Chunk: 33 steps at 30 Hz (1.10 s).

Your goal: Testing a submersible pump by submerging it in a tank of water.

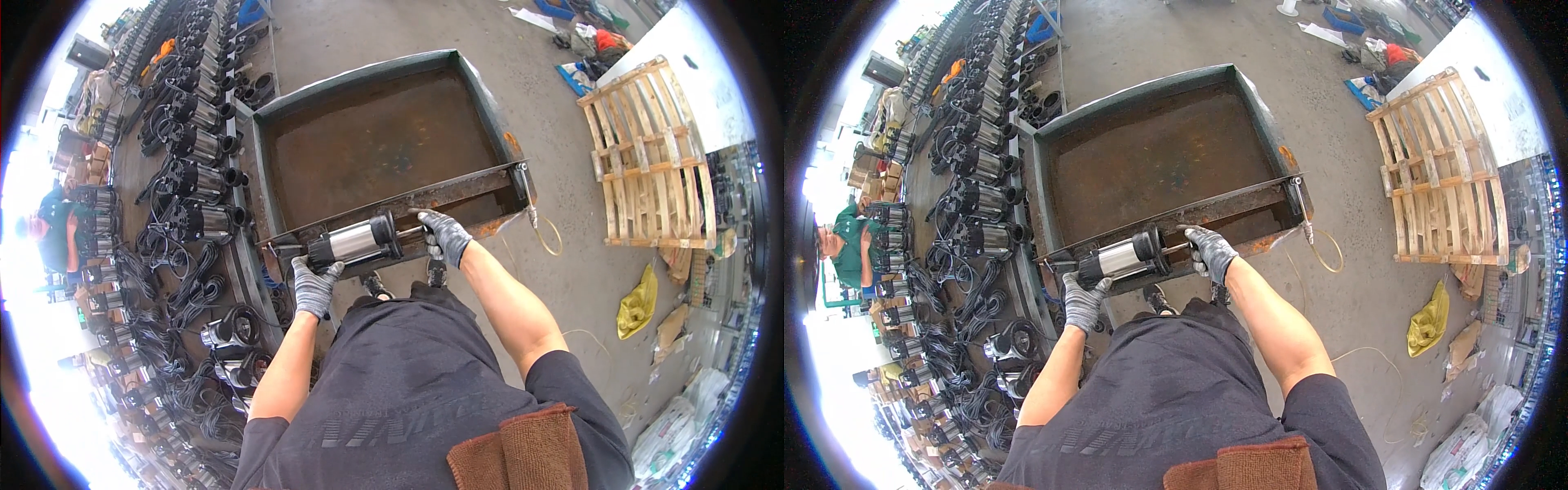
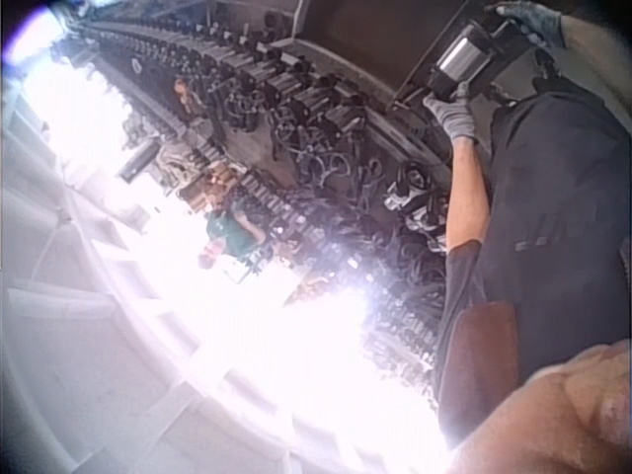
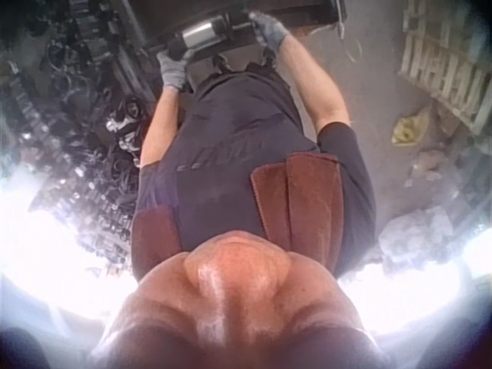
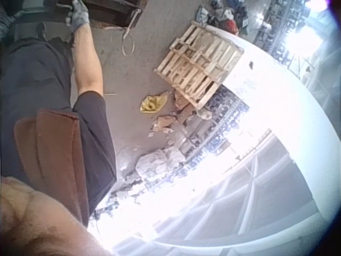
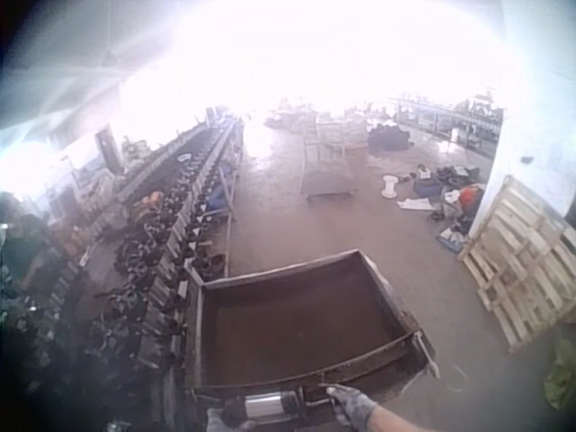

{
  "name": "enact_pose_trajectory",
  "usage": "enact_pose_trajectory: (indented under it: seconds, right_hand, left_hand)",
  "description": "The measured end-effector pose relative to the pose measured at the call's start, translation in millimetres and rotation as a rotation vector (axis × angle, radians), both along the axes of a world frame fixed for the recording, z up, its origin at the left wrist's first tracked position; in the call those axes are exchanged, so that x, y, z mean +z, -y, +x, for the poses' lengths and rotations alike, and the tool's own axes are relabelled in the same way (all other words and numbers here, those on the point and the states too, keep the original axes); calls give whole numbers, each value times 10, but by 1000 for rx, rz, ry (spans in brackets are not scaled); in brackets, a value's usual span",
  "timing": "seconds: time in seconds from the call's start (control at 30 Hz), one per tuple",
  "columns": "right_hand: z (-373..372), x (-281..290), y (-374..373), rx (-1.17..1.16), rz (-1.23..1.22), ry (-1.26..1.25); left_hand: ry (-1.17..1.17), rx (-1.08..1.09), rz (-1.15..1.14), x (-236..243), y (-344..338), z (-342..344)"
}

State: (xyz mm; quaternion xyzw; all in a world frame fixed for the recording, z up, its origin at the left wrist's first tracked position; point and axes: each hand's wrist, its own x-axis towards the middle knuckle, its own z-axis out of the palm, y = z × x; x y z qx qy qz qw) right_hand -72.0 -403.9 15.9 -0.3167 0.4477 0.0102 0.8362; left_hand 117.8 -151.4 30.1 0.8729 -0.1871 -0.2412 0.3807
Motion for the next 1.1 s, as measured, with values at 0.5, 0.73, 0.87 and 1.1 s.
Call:
enact_pose_trajectory:
  seconds: [0.5, 0.73, 0.87, 1.1]
  right_hand:
    - [-109, -367, 128, 509, -1271, 73]
    - [62, -152, 114, 337, -394, -178]
    - [-226, -425, 271, 455, -1660, 484]
    - [24, -76, 242, 336, -228, -183]
  left_hand:
    - [-2, 1, -92, -222, -88, 49]
    - [-87, 21, -31, -43, -66, 17]
    - [9, -6, -50, -165, -52, 27]
    - [-34, -2, -94, -240, -71, 42]
